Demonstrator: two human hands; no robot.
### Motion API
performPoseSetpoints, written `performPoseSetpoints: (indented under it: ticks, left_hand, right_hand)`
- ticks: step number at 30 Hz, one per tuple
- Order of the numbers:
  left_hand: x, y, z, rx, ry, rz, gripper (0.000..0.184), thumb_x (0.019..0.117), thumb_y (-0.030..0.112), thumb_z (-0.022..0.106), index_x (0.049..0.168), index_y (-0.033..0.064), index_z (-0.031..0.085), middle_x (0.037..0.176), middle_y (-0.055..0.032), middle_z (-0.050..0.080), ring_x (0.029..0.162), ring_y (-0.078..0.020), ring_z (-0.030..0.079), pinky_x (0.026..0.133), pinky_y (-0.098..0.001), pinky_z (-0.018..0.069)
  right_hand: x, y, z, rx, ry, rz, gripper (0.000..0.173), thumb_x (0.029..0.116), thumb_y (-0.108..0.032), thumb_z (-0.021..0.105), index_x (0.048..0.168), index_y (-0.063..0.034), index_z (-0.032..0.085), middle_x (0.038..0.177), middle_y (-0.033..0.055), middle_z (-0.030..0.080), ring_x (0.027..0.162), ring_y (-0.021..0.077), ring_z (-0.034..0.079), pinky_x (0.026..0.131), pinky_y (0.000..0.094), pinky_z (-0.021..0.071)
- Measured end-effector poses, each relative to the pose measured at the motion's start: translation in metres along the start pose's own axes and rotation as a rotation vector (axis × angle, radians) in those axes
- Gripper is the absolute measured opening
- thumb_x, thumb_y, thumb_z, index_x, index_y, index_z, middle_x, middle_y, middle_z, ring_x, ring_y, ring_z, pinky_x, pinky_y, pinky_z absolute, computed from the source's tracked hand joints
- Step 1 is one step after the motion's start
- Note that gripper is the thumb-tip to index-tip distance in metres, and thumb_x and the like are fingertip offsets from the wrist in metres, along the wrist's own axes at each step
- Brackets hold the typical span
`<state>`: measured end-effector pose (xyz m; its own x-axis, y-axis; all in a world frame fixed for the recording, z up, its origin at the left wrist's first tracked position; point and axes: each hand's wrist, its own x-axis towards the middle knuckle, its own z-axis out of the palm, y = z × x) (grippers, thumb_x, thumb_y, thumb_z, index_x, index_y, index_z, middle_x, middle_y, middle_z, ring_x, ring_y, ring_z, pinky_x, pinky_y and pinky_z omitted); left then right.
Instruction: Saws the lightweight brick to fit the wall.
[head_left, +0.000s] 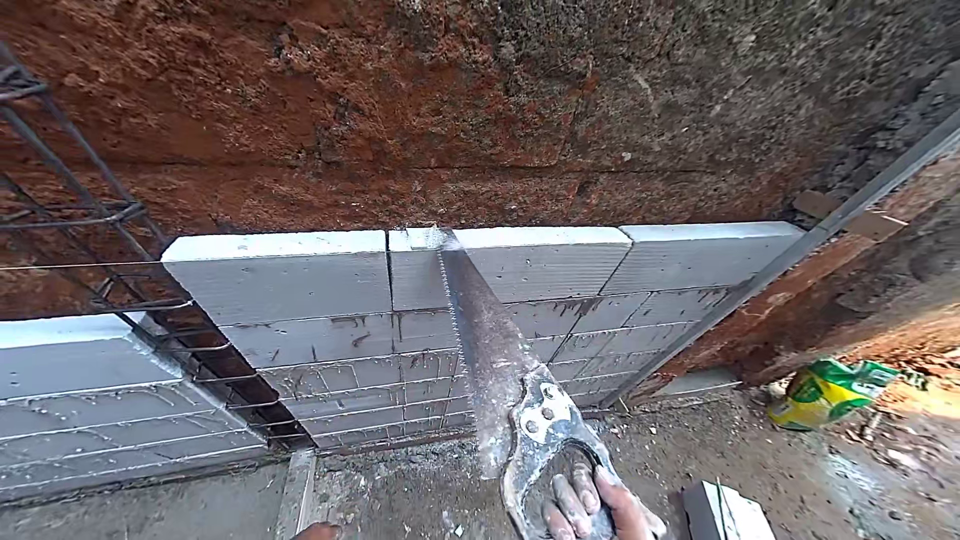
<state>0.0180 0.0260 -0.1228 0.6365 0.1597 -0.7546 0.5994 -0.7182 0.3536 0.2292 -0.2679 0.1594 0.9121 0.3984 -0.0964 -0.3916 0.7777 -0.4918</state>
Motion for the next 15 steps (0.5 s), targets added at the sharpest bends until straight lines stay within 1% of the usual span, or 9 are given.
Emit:
performPoseSetpoints:
  ticks: [1,2,3,4,6,8,10,13,15]
  left_hand:
    - [-0.005,-0.004,-0.008,-0.060,0.080,0.031,0.057,0.1054,0.045,0.054,0.142,0.0010,0.057,0.143,-0.0251,0.057,0.137,-0.0390,0.053,0.117,-0.0559,0.0371]
    - [-0.009,-0.005,-0.023,-0.115,0.206,0.071,0.052,0.1049,0.041,0.057,0.138,0.0004,0.061,0.140,-0.0250,0.060,0.134,-0.0391,0.055,0.116,-0.0558,0.0387]
    - [-0.013,-0.003,-0.044,-0.154,0.366,0.116,0.047,0.1045,0.035,0.059,0.135,-0.0005,0.063,0.137,-0.0249,0.062,0.132,-0.0389,0.057,0.116,-0.0553,0.0400]
    - [-0.017,0.001,-0.071,-0.167,0.545,0.168,0.043,0.1042,0.031,0.059,0.132,-0.0006,0.066,0.135,-0.0237,0.064,0.130,-0.0382,0.059,0.114,-0.0549,0.0421]
    - [-0.034,0.021,-0.137,-0.146,0.868,0.270,0.040,0.1047,0.028,0.057,0.132,-0.0004,0.066,0.137,-0.0217,0.063,0.131,-0.0384,0.058,0.113,-0.0554,0.0429]
    - [-0.051,0.047,-0.212,-0.092,1.153,0.420,0.040,0.1043,0.027,0.057,0.130,-0.0019,0.066,0.137,-0.0226,0.063,0.130,-0.0405,0.058,0.112,-0.0554,0.0441]
    - [-0.055,0.072,-0.282,-0.040,1.358,0.534,0.040,0.1030,0.027,0.059,0.128,-0.0024,0.067,0.136,-0.0236,0.062,0.129,-0.0426,0.058,0.110,-0.0564,0.0446]
    - [-0.047,0.098,-0.354,0.060,1.459,0.574,0.040,0.1020,0.026,0.062,0.131,-0.0009,0.065,0.142,-0.0213,0.058,0.134,-0.0414,0.053,0.112,-0.0574,0.0419]
    - [-0.039,0.112,-0.381,0.130,1.431,0.570,0.038,0.1023,0.023,0.062,0.131,-0.0010,0.065,0.144,-0.0201,0.057,0.138,-0.0398,0.050,0.117,-0.0558,0.0367]
  right_hand:
    - [-0.009,0.009,-0.003,-0.181,-0.109,-0.119,0.017,0.0998,-0.018,0.055,0.093,-0.0128,0.069,0.058,-0.0001,0.060,0.046,0.0078,0.059,0.044,0.0243,0.0524]
    - [-0.016,0.015,-0.007,-0.471,-0.261,-0.292,0.024,0.1002,-0.020,0.062,0.122,-0.0128,0.065,0.067,0.0005,0.064,0.052,0.0070,0.060,0.049,0.0248,0.0544]
    - [-0.021,0.017,-0.006,-0.829,-0.391,-0.487,0.042,0.1017,-0.023,0.063,0.140,-0.0065,0.058,0.080,0.0027,0.069,0.060,0.0062,0.063,0.058,0.0236,0.0574]
    - [-0.027,0.016,0.000,-1.203,-0.501,-0.674,0.050,0.1024,-0.025,0.061,0.144,0.0017,0.052,0.095,0.0074,0.074,0.074,0.0053,0.068,0.071,0.0212,0.0599]
    - [-0.034,0.017,0.016,-1.710,-0.644,-0.955,0.053,0.0980,-0.022,0.063,0.140,0.0086,0.054,0.096,0.0146,0.076,0.078,0.0135,0.073,0.075,0.0263,0.0604]
    - [-0.034,0.026,0.028,-1.956,-0.756,-1.106,0.048,0.0932,-0.020,0.064,0.136,0.0025,0.060,0.081,0.0092,0.073,0.067,0.0190,0.069,0.062,0.0308,0.0575]
    - [-0.035,0.038,0.043,-2.106,-0.848,-1.175,0.041,0.0961,-0.015,0.058,0.135,-0.0037,0.063,0.075,0.0057,0.068,0.062,0.0215,0.066,0.056,0.0324,0.0552]
    - [-0.042,0.065,0.059,-2.258,-0.865,-1.235,0.040,0.1013,-0.011,0.046,0.138,-0.0066,0.062,0.073,0.0048,0.064,0.060,0.0227,0.064,0.051,0.0338,0.0520]
    - [-0.053,0.078,0.073,-2.356,-0.842,-1.210,0.041,0.1010,-0.011,0.047,0.139,-0.0082,0.061,0.075,0.0046,0.065,0.062,0.0231,0.065,0.051,0.0341,0.0519]
